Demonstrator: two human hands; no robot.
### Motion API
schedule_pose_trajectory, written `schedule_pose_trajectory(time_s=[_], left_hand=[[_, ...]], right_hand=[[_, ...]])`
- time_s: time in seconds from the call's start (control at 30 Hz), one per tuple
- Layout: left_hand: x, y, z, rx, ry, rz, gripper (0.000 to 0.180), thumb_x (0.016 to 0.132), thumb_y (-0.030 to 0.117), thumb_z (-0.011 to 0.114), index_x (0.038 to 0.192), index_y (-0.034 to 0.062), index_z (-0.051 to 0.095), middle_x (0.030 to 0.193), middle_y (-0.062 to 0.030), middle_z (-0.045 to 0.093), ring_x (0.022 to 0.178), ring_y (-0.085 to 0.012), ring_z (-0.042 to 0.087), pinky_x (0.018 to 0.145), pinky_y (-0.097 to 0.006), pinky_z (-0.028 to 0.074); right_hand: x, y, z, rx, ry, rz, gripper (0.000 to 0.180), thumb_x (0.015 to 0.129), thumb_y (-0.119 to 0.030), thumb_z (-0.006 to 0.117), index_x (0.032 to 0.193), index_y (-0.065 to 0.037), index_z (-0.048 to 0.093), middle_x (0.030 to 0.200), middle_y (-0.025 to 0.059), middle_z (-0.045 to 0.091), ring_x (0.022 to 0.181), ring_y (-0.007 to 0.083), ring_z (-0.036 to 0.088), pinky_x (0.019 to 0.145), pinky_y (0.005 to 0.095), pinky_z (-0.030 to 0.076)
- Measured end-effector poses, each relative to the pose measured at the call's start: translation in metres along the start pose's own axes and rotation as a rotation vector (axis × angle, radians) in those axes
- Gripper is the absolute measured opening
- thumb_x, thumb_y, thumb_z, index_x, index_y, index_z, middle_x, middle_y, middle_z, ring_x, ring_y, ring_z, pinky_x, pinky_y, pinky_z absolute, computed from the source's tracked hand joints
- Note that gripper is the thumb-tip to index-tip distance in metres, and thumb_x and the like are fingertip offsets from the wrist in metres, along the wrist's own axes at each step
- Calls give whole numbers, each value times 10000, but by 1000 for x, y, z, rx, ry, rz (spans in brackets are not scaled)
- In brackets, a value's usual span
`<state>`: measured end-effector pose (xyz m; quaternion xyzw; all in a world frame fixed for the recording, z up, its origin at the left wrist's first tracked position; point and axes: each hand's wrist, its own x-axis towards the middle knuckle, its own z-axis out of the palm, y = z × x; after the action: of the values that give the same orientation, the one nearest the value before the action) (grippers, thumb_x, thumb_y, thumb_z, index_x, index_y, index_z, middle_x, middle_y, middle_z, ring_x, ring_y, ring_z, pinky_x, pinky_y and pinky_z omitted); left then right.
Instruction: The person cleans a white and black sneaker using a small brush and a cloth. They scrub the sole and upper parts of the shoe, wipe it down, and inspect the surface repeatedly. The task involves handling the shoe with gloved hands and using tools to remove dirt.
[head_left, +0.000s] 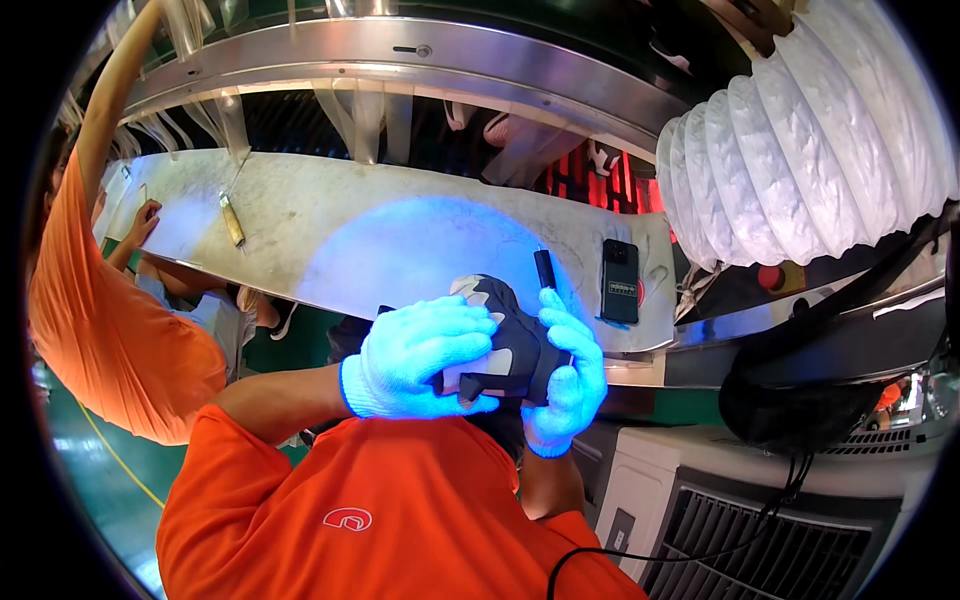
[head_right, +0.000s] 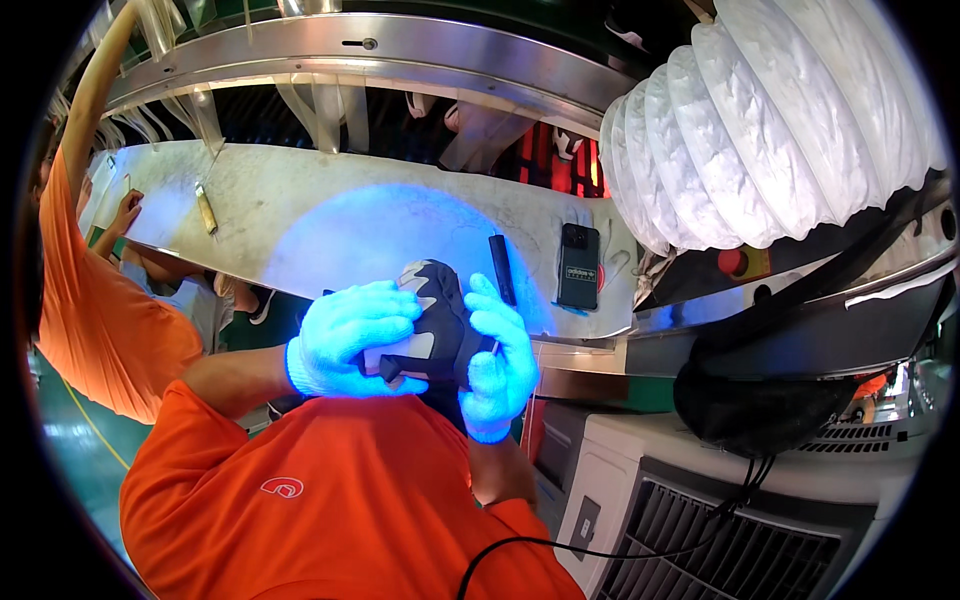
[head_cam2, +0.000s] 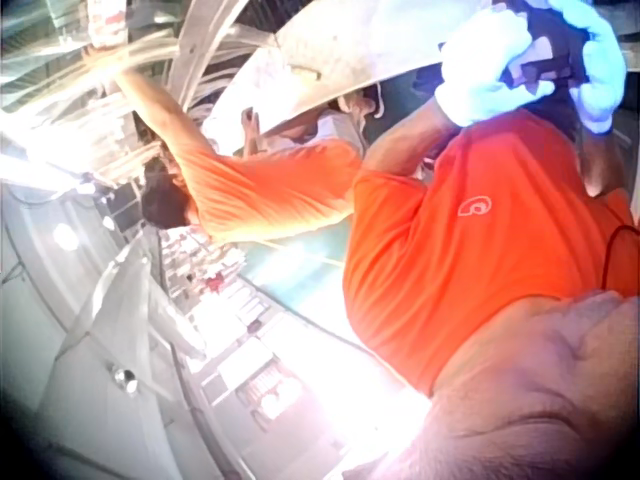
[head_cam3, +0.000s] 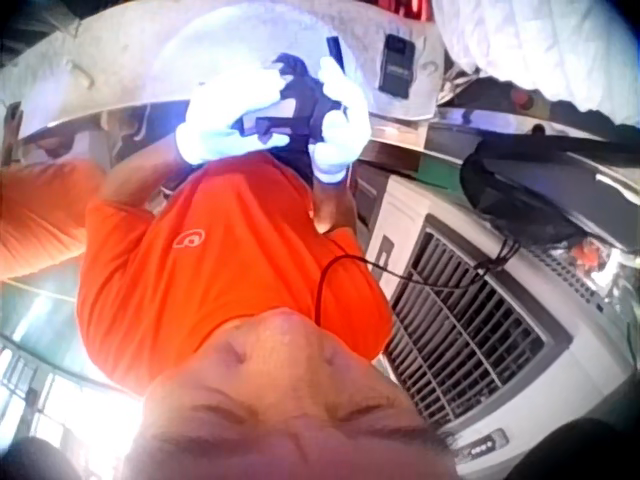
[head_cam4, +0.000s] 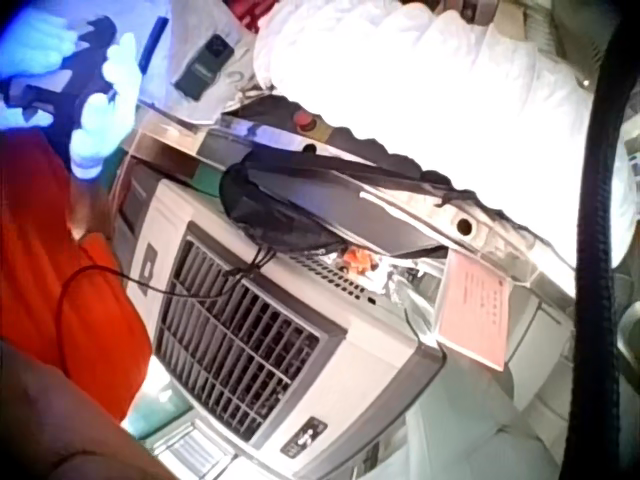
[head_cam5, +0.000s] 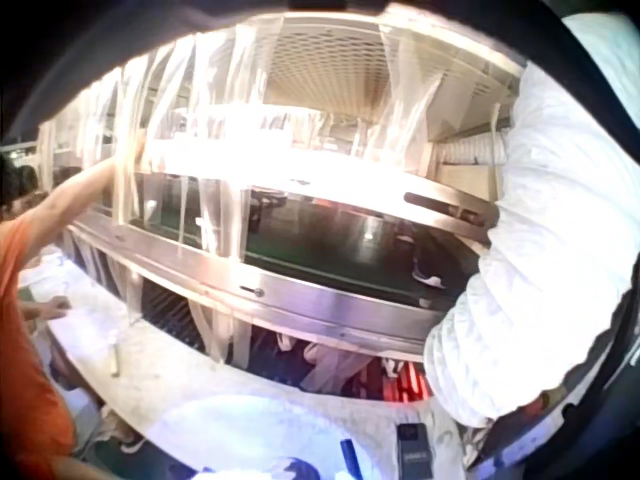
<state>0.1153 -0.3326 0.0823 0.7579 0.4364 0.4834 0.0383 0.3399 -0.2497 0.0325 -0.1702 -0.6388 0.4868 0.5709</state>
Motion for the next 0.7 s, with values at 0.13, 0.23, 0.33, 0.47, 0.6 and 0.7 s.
schedule_pose_trajectory(time_s=[0.13, 0.23, 0.33, 0.47, 0.6, 0.7], left_hand=[[-2, 1, -1, -21, 16, -17, 639, 723, 299, 1032, 1249, 51, 767, 1329, -190, 799, 1216, -413, 788, 993, -496, 655], [-2, -2, 0, -41, 16, -30, 616, 717, 289, 1027, 1230, 57, 776, 1318, -180, 802, 1200, -411, 792, 989, -493, 656], [-1, -10, -5, -58, -29, 11, 667, 732, 340, 1050, 1254, 57, 746, 1259, -182, 812, 1154, -388, 815, 984, -491, 662], [-2, -12, -5, -80, -10, 69, 692, 719, 357, 1077, 1239, 52, 738, 1227, -188, 818, 1121, -368, 828, 988, -487, 664], [-4, -27, -9, -184, 1, 85, 576, 721, 366, 1038, 1188, 115, 813, 1314, -162, 798, 1150, -359, 803, 999, -472, 661], [17, -45, -51, -245, -225, -134, 780, 709, 388, 1053, 1354, 77, 744, 1420, -188, 747, 1225, -418, 761, 1042, -460, 629]], right_hand=[[1, -3, 8, 21, 30, -28, 573, 1101, -412, 659, 1434, 52, 694, 1603, 302, 609, 1521, 448, 570, 1312, 586, 389], [1, -14, 11, 15, 53, 48, 522, 1027, -267, 690, 1428, 67, 707, 1603, 287, 622, 1546, 429, 554, 1325, 573, 367], [7, -26, 8, -144, -25, 59, 533, 951, -151, 665, 1428, 82, 705, 1586, 290, 638, 1535, 418, 572, 1311, 553, 395], [12, -39, 2, 16, -77, 241, 511, 944, -99, 647, 1417, 85, 713, 1532, 285, 680, 1482, 408, 626, 1284, 534, 435], [11, -47, 18, -422, -159, 81, 500, 973, -100, 647, 1429, 97, 701, 1547, 283, 664, 1509, 404, 592, 1283, 518, 432], [-4, -34, 52, -227, 71, 49, 579, 1053, -226, 738, 1509, 114, 628, 1617, 297, 596, 1542, 414, 549, 1290, 508, 420]])
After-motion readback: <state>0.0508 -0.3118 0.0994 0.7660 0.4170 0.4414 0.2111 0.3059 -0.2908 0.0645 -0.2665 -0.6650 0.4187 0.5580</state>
